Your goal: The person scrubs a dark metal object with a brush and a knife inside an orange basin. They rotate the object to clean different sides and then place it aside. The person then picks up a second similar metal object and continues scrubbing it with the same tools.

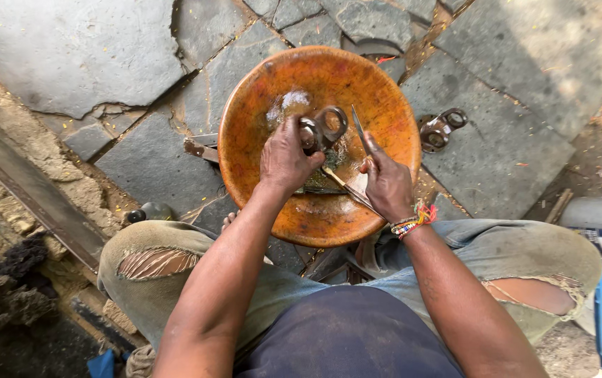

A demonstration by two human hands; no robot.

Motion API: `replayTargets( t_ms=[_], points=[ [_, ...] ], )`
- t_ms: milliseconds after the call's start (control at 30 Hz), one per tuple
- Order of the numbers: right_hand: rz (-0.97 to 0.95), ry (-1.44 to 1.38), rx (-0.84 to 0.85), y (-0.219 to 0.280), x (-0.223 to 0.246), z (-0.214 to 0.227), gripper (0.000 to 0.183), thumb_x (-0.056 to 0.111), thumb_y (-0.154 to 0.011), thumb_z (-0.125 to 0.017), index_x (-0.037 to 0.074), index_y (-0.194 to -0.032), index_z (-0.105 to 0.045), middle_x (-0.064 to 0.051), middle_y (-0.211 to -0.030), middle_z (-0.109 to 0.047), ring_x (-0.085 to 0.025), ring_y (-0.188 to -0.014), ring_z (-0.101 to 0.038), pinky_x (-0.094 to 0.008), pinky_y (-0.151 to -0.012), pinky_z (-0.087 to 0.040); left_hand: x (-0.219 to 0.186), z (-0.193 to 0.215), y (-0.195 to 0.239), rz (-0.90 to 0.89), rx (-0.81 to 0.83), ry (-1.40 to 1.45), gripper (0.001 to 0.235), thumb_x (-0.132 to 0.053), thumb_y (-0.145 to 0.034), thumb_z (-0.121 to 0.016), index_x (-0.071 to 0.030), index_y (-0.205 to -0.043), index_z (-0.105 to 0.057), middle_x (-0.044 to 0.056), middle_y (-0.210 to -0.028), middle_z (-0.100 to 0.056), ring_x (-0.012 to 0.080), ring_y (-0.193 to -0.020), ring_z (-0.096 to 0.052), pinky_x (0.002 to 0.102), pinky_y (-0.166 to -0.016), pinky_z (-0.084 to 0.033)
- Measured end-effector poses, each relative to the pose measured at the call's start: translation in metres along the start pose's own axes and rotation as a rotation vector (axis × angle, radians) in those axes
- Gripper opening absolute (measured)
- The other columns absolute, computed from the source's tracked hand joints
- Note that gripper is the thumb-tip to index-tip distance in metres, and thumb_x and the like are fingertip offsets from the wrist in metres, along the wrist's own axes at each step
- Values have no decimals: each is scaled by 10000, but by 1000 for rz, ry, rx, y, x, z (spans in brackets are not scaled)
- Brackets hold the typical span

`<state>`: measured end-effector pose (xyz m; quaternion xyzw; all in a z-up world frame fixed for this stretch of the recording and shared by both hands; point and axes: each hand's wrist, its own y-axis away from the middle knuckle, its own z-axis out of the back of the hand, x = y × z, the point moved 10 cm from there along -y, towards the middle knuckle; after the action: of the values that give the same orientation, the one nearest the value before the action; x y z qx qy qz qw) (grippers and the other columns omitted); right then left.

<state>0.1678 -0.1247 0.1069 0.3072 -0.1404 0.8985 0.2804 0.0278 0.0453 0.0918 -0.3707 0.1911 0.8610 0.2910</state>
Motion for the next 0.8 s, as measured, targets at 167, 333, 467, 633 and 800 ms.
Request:
replayTargets(
  t_ms=[167,333,467,633,800],
  points=[
    [223,171,15,-8,17,-15,656,56,-931,-637,209,-1554,-498,-195,-887,-711,-382,-741,-677,-503,-673,-530,-6,-9,-7,-35,8,-66,885,-251,-666,-921,-112,-1386,-426,222,-1303,-543,441,-1158,-574,527,-941,-489],
    [232,273,46,-18,5,-20,639,29,-925,-613,200,-1533,-513,-177,-857,-704,-367,-704,-674,-504,-640,-535,15,-29,-16,132,83,60,760,-219,-797,-837,-108,-1388,-372,222,-1308,-554,451,-1184,-591,534,-997,-494],
    [167,312,121,-29,-22,-27,566,40,-927,-619,171,-1477,-579,-177,-816,-698,-353,-686,-674,-485,-619,-541,25,-44,-27,185,166,79,750,-192,-764,-822,-60,-1353,-377,211,-1260,-584,402,-1158,-637,494,-1016,-530],
    [93,295,70,-27,-47,-50,439,59,-910,-625,167,-1331,-686,-166,-880,-731,-331,-732,-710,-471,-647,-565,32,-70,-41,290,245,316,702,-111,-777,-745,-19,-1378,-395,194,-1184,-660,337,-1120,-668,434,-1001,-555],
    [58,276,140,-21,-46,-49,469,89,-896,-657,186,-1353,-692,-194,-768,-704,-373,-662,-695,-504,-608,-549,24,-62,-51,193,161,214,975,-110,-769,-852,43,-1481,-203,256,-1349,-494,423,-1324,-468,531,-1211,-261]
  ],
)
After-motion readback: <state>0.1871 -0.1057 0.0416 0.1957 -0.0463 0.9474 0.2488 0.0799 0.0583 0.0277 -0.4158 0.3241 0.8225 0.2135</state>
